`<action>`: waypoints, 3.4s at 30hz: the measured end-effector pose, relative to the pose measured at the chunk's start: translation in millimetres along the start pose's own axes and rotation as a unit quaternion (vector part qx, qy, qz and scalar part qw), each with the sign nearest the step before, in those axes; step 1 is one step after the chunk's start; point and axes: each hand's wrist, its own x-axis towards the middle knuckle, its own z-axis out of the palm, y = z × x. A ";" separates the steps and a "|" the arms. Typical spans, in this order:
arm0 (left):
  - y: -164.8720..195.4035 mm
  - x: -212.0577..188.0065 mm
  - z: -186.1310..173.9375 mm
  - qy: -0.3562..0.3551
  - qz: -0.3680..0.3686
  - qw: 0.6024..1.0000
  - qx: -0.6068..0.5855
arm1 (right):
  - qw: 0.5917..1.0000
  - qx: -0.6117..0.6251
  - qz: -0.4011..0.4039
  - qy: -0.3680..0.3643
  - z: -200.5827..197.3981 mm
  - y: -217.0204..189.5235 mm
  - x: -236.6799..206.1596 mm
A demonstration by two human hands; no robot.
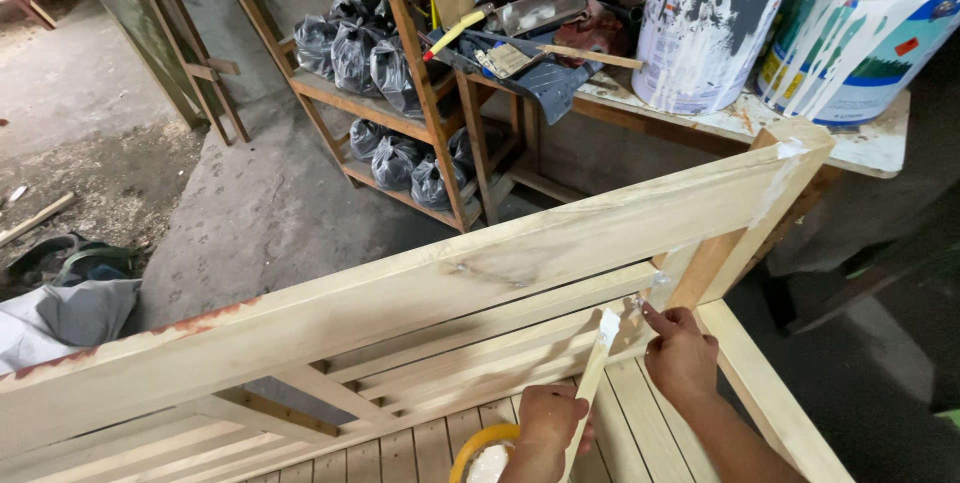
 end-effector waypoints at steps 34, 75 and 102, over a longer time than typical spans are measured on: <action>-0.8 -2.2 -9.2 0.010 -0.034 0.999 0.030 | 0.920 -0.319 -0.022 -0.227 -41.1 -63.2 8.9; -34.9 -5.0 -0.7 -0.008 -0.016 1.000 0.012 | 0.981 0.119 0.081 -0.126 98.4 22.0 -13.9; -42.4 0.2 -1.7 -0.005 -0.014 1.000 -0.002 | 0.959 0.244 0.114 -0.088 94.7 15.4 -11.0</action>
